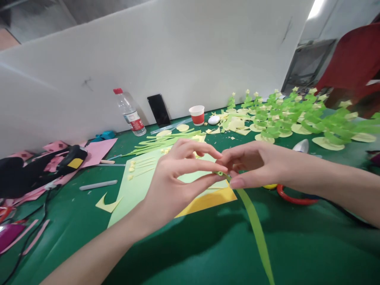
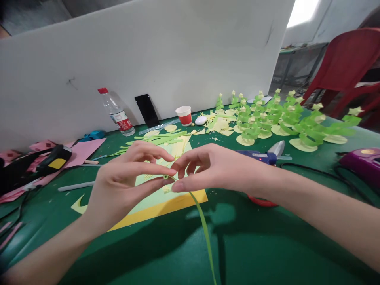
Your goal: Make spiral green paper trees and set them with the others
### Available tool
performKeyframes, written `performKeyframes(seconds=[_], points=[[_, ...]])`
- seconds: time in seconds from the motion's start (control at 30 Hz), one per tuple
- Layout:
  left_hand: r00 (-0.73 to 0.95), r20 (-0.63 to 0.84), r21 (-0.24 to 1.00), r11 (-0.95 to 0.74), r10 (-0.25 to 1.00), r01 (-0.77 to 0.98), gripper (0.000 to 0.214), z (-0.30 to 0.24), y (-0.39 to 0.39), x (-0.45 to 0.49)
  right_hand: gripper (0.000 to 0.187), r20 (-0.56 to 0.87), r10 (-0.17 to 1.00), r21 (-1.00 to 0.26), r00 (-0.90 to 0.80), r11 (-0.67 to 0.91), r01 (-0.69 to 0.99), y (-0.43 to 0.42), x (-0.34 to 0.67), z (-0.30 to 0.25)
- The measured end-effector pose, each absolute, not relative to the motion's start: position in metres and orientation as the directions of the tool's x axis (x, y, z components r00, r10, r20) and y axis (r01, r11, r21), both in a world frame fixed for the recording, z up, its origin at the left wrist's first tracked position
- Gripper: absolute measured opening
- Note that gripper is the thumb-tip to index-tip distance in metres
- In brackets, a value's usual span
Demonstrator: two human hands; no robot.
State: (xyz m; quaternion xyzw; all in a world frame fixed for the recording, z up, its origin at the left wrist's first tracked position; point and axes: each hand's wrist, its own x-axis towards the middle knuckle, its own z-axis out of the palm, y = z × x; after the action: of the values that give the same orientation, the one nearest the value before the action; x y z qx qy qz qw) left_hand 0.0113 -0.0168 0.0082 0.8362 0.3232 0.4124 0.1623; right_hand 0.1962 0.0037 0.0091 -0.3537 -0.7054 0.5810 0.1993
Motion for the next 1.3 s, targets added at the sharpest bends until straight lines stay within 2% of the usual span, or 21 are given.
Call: performKeyframes(seconds=[0.17, 0.37, 0.6, 0.73, 0.83, 0.93, 1.0, 1.13, 1.3], points=[[0.428, 0.565, 0.617, -0.706, 0.705, 0.348, 0.01, 0.008, -0.016, 0.011, 0.018, -0.124, 0.735, -0.954, -0.666, 0.096, 0.284, 0.003, 0.195, 0.009], [0.44, 0.544, 0.556, -0.7, 0.714, 0.448, 0.018, 0.005, -0.019, 0.013, 0.014, -0.13, 0.748, -0.981, -0.651, -0.004, 0.192, -0.007, 0.183, 0.007], [0.564, 0.516, 0.525, -0.758, 0.645, 0.387, 0.008, 0.008, -0.018, 0.012, 0.009, -0.126, 0.754, -0.988, -0.645, -0.034, 0.153, -0.007, 0.189, 0.01], [0.592, 0.477, 0.556, -0.744, 0.65, 0.37, 0.011, 0.009, -0.019, 0.009, 0.013, -0.187, 0.699, -0.971, -0.69, -0.027, 0.236, -0.003, 0.194, 0.012], [0.542, 0.461, 0.604, -0.696, 0.703, 0.388, 0.008, 0.009, -0.019, 0.009, 0.01, -0.187, 0.63, -0.965, -0.753, 0.025, 0.26, 0.003, 0.197, 0.009], [0.512, 0.451, 0.634, -0.667, 0.731, 0.393, 0.015, 0.009, -0.018, 0.011, 0.015, -0.175, 0.579, -0.967, -0.796, 0.052, 0.251, 0.005, 0.196, 0.004], [0.516, 0.444, 0.642, -0.662, 0.733, 0.388, 0.02, 0.009, -0.017, 0.012, 0.013, -0.162, 0.605, -0.972, -0.78, 0.038, 0.232, 0.003, 0.192, 0.003], [0.516, 0.461, 0.618, -0.678, 0.722, 0.398, 0.021, 0.006, -0.017, 0.012, 0.011, -0.166, 0.732, -0.977, -0.661, -0.03, 0.212, -0.006, 0.186, 0.005], [0.595, 0.464, 0.545, -0.741, 0.656, 0.393, 0.008, 0.006, -0.017, 0.011, 0.005, -0.165, 0.754, -0.98, -0.636, -0.054, 0.19, -0.007, 0.187, 0.008]])
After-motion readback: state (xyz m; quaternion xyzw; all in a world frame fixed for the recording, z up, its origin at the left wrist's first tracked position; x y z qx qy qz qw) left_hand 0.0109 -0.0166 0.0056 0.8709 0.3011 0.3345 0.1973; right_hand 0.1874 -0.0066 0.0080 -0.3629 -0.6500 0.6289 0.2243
